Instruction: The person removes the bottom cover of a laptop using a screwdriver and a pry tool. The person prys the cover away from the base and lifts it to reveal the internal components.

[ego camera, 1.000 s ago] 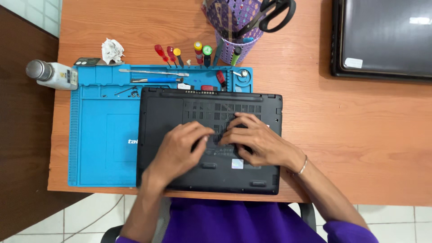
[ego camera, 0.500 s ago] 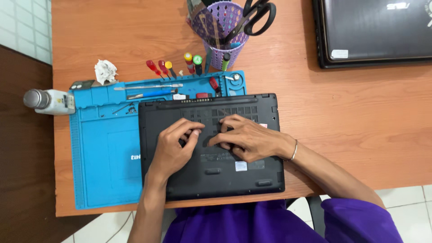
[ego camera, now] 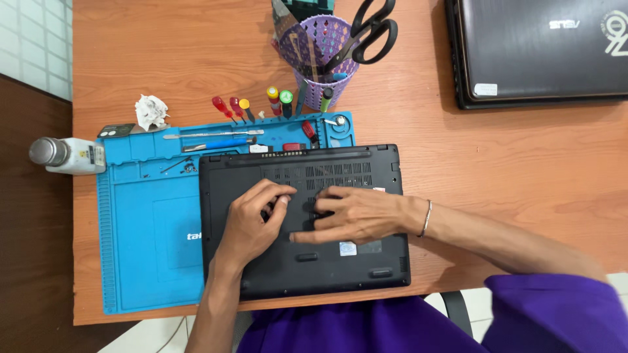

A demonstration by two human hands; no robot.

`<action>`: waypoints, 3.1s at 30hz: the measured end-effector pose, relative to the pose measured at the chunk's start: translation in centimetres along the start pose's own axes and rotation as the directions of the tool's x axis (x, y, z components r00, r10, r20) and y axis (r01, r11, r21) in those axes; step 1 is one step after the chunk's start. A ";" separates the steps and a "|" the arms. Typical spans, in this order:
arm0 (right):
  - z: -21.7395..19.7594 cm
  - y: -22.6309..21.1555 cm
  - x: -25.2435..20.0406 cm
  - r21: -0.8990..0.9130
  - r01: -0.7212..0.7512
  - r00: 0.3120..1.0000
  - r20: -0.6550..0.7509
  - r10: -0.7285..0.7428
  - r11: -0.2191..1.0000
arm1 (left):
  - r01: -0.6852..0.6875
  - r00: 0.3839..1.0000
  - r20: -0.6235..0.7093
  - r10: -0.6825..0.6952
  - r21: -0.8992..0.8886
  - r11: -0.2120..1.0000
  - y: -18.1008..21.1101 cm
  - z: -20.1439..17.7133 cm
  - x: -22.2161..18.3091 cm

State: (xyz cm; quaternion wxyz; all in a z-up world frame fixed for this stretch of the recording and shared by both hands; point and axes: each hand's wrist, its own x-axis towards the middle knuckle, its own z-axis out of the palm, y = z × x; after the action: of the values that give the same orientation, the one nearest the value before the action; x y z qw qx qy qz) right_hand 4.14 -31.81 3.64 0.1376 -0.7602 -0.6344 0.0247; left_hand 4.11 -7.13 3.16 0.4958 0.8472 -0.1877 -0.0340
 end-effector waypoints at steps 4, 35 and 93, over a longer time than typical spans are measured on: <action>-0.2 0.7 0.4 0.020 0.098 0.995 0.028 -0.098 0.995 | -0.006 1.000 -0.013 0.006 -0.008 1.000 0.0 0.2 -0.2; -0.4 4.3 1.0 0.180 0.368 0.925 0.032 -0.379 0.912 | 0.054 0.998 -0.039 -0.056 -0.057 0.997 0.0 0.5 0.0; 0.4 3.3 2.9 0.368 0.226 0.949 0.123 -0.289 0.902 | 0.014 0.998 -0.060 -0.018 -0.068 0.998 -1.1 0.6 -0.3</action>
State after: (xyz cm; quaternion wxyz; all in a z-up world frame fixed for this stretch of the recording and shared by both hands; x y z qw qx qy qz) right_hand 7.78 -29.43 2.84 0.2162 -0.6277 -0.7246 0.1849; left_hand 3.98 -7.03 1.94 0.5293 0.8321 -0.1646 -0.0183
